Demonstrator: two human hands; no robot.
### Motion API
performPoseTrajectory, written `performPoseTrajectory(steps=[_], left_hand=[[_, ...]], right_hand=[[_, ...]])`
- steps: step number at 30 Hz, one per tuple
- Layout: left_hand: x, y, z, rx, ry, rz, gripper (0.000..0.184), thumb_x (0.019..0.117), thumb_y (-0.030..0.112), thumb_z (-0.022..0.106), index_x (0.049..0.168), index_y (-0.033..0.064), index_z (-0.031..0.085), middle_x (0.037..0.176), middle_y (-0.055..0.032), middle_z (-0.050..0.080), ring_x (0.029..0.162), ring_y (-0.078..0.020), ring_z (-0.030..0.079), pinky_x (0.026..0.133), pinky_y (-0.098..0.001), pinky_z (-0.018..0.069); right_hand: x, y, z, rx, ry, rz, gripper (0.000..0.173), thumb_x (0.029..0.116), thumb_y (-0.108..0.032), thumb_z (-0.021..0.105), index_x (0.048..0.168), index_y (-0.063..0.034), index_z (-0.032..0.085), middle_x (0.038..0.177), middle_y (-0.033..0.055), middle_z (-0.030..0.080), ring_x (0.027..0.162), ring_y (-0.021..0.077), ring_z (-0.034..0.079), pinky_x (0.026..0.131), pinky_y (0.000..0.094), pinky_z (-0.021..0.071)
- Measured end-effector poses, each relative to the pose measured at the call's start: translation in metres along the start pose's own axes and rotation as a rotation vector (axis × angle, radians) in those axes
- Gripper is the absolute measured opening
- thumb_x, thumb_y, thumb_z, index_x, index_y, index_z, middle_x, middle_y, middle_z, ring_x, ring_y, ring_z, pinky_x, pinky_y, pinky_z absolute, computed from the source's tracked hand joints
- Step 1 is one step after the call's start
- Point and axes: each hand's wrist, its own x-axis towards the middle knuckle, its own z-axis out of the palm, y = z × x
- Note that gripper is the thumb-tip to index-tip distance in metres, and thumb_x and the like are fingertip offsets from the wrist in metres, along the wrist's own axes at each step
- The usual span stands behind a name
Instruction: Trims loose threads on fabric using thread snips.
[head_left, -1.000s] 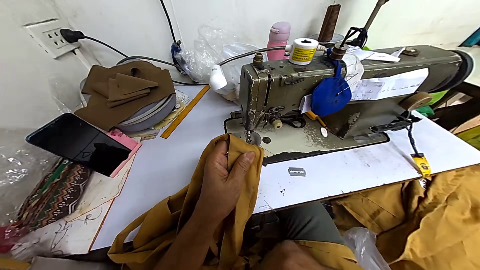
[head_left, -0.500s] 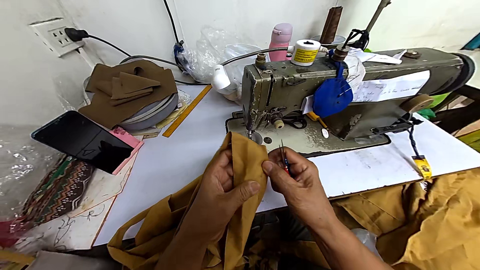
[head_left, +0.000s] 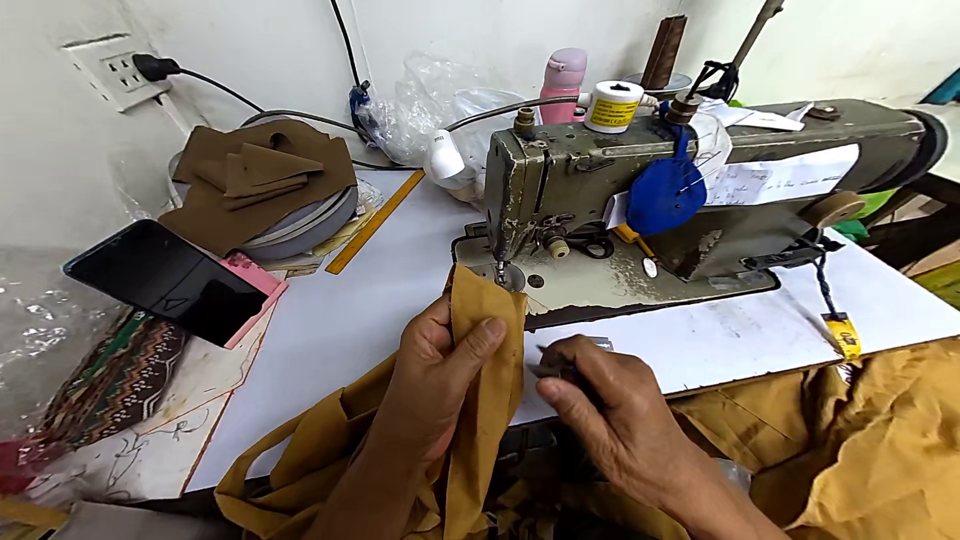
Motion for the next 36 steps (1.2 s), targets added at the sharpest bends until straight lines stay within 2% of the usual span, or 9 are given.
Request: performPoseTrajectory(steps=[8,18,24,27,30,32,33,35,36], left_hand=[[-0.003,0.003,0.006,0.206,-0.023,0.164,0.022,0.0966,0.011,0.068,0.118,0.0045,0.066,0.094,-0.0108,0.073,0.082,-0.0181,0.073,0.074,-0.0305,0.0628],[-0.003,0.003,0.006,0.252,-0.032,0.204,0.023,0.0962,0.011,0.069,0.118,0.0051,0.066,0.094,-0.0095,0.073,0.081,-0.0169,0.072,0.074,-0.0288,0.0626],[-0.001,0.001,0.006,0.193,-0.042,0.133,0.023,0.0922,0.018,0.075,0.11,0.0048,0.071,0.091,-0.0106,0.073,0.08,-0.0166,0.073,0.074,-0.0294,0.0624],[0.0,0.0,0.009,0.2,-0.016,0.129,0.014,0.0903,0.013,0.076,0.101,0.0047,0.073,0.085,-0.0106,0.073,0.075,-0.0161,0.072,0.07,-0.0291,0.0623],[-0.001,-0.001,0.01,0.231,-0.01,0.144,0.011,0.0901,0.013,0.076,0.098,0.0058,0.073,0.083,-0.0098,0.073,0.073,-0.0156,0.072,0.067,-0.0282,0.0619],[-0.003,0.0,0.011,0.246,-0.013,0.138,0.012,0.0905,0.014,0.076,0.098,0.0053,0.074,0.083,-0.0095,0.073,0.072,-0.016,0.072,0.067,-0.0288,0.0622],[-0.004,-0.001,0.012,0.259,-0.007,0.14,0.012,0.0908,0.014,0.076,0.098,0.0051,0.074,0.083,-0.0091,0.073,0.072,-0.0163,0.072,0.067,-0.0291,0.0625],[-0.001,-0.004,0.01,0.279,0.028,0.16,0.011,0.0912,0.013,0.075,0.099,0.0057,0.074,0.082,-0.0081,0.074,0.071,-0.0161,0.072,0.066,-0.0292,0.0627],[0.002,-0.005,0.008,0.271,0.038,0.161,0.012,0.0917,0.013,0.074,0.1,0.0056,0.073,0.082,-0.0088,0.073,0.071,-0.0166,0.072,0.066,-0.0299,0.0626]], right_hand=[[0.002,-0.006,0.001,-0.144,0.026,-0.077,0.04,0.109,-0.041,0.047,0.098,-0.0072,0.066,0.066,-0.0003,0.055,0.057,0.0071,0.052,0.05,0.0246,0.0425],[0.0,-0.005,-0.001,-0.178,0.021,-0.098,0.042,0.111,-0.038,0.042,0.092,-0.0082,0.065,0.064,-0.0002,0.053,0.056,0.0087,0.053,0.049,0.026,0.0414],[-0.001,-0.003,0.0,-0.188,0.025,-0.101,0.041,0.1108,-0.037,0.042,0.091,-0.0087,0.064,0.063,-0.0006,0.052,0.055,0.009,0.052,0.049,0.0263,0.0409],[-0.001,-0.004,0.0,-0.195,0.023,-0.097,0.041,0.111,-0.037,0.042,0.088,-0.0091,0.063,0.062,-0.001,0.05,0.054,0.0086,0.05,0.048,0.0259,0.039],[-0.001,-0.004,-0.003,-0.185,0.009,-0.101,0.042,0.1113,-0.037,0.041,0.086,-0.0095,0.061,0.06,-0.0012,0.048,0.053,0.0087,0.049,0.047,0.0261,0.0373],[-0.006,-0.009,-0.006,-0.146,-0.061,-0.118,0.043,0.1115,-0.038,0.04,0.085,-0.0109,0.06,0.06,-0.0011,0.049,0.053,0.0095,0.051,0.047,0.0276,0.0394],[-0.012,-0.016,-0.007,-0.103,-0.138,-0.134,0.045,0.1112,-0.041,0.04,0.086,-0.0118,0.062,0.062,-0.0005,0.053,0.055,0.0109,0.056,0.048,0.0296,0.0447],[-0.028,-0.041,-0.002,0.043,-0.369,-0.166,0.043,0.11,-0.039,0.045,0.089,-0.0098,0.068,0.07,0.0051,0.064,0.064,0.019,0.066,0.057,0.0382,0.0542],[-0.036,-0.051,0.003,0.105,-0.458,-0.164,0.041,0.1095,-0.037,0.047,0.092,-0.0072,0.069,0.074,0.0089,0.066,0.069,0.0237,0.068,0.063,0.0426,0.0548]])
